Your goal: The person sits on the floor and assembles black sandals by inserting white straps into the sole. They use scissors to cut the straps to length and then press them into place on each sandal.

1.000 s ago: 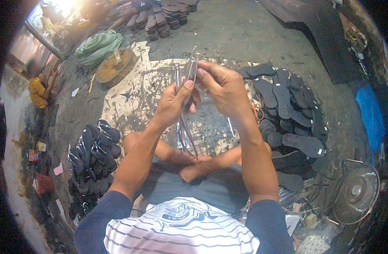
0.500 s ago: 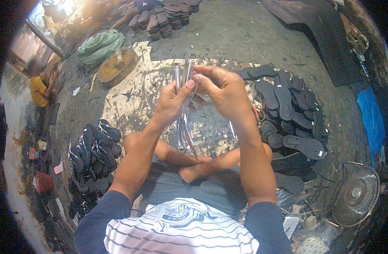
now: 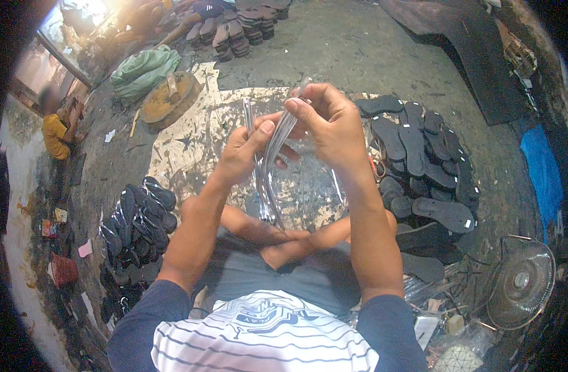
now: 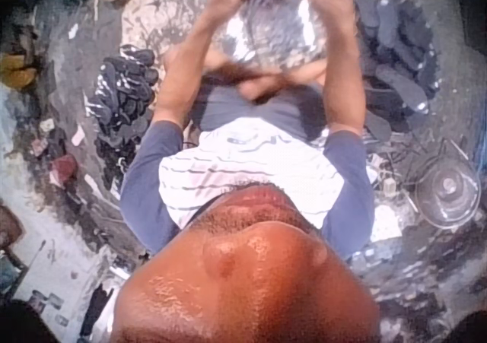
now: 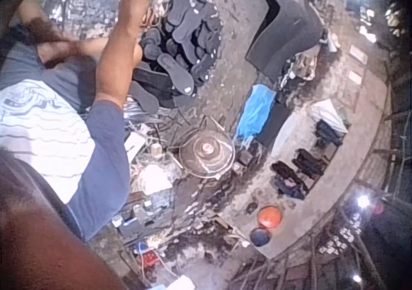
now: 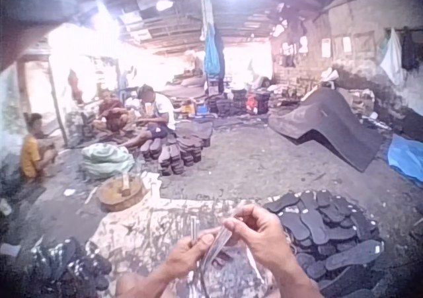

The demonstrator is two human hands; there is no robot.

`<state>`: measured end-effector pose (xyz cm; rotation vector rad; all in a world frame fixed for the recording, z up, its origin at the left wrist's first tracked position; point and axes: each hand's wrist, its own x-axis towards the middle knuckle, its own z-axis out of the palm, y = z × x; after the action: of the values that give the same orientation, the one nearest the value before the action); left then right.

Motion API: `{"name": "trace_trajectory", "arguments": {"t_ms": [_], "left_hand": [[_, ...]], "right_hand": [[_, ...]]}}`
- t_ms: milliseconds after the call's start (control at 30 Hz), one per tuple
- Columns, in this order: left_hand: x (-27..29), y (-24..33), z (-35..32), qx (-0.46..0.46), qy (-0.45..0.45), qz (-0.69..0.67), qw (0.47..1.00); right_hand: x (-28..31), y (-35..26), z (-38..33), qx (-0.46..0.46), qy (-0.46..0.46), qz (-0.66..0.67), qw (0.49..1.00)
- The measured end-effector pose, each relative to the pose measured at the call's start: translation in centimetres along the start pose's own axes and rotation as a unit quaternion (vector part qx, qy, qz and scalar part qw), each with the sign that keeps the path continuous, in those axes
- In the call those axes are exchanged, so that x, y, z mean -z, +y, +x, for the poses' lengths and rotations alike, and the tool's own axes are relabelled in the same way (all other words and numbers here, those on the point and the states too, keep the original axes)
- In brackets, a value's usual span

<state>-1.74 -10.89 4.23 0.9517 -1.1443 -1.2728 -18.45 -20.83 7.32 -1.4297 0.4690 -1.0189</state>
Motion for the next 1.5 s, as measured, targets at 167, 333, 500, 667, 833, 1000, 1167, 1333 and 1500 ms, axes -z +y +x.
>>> {"name": "trace_trajectory", "arguments": {"t_ms": [167, 333, 500, 667, 833, 1000, 1167, 1333, 1500], "left_hand": [[-0.2, -0.4, 0.0, -0.040, 0.008, 0.041, 0.998], [0.8, -1.9, 0.6, -0.097, 0.089, 0.167, 0.977], [1.8, -2.3, 0.4, -0.083, 0.073, 0.197, 0.974], [1.6, 0.2, 0.1, -0.015, -0.043, 0.193, 0.980], [2.7, 1.0, -0.6, -0.019, -0.151, 0.128, 0.980], [2.6, 1.4, -0.6, 0.027, -0.210, 0.099, 0.972], [1.2, 1.7, -0.5, 0.009, -0.217, 0.021, 0.976], [2.2, 1.8, -0.2, 0.046, -0.256, 0.103, 0.960], [2.1, 0.3, -1.0, 0.072, -0.175, 0.057, 0.980]], "right_hand": [[0.0, -1.1, 0.0, -0.034, -0.035, -0.032, 0.998], [0.0, -1.0, 0.1, -0.003, 0.000, -0.039, 0.999], [-0.3, -2.2, 0.8, 0.011, -0.027, -0.094, 0.995], [0.0, -2.8, 0.9, 0.002, -0.112, -0.168, 0.979], [-1.5, -4.2, 0.6, -0.016, -0.189, -0.148, 0.971], [-1.7, -5.6, 0.2, -0.039, -0.273, -0.138, 0.951], [-0.9, -4.0, 0.6, 0.014, -0.200, -0.131, 0.971], [-0.9, -5.8, 0.3, 0.010, -0.270, -0.148, 0.951], [-0.4, -4.7, 1.0, 0.015, -0.229, -0.152, 0.962]]}}
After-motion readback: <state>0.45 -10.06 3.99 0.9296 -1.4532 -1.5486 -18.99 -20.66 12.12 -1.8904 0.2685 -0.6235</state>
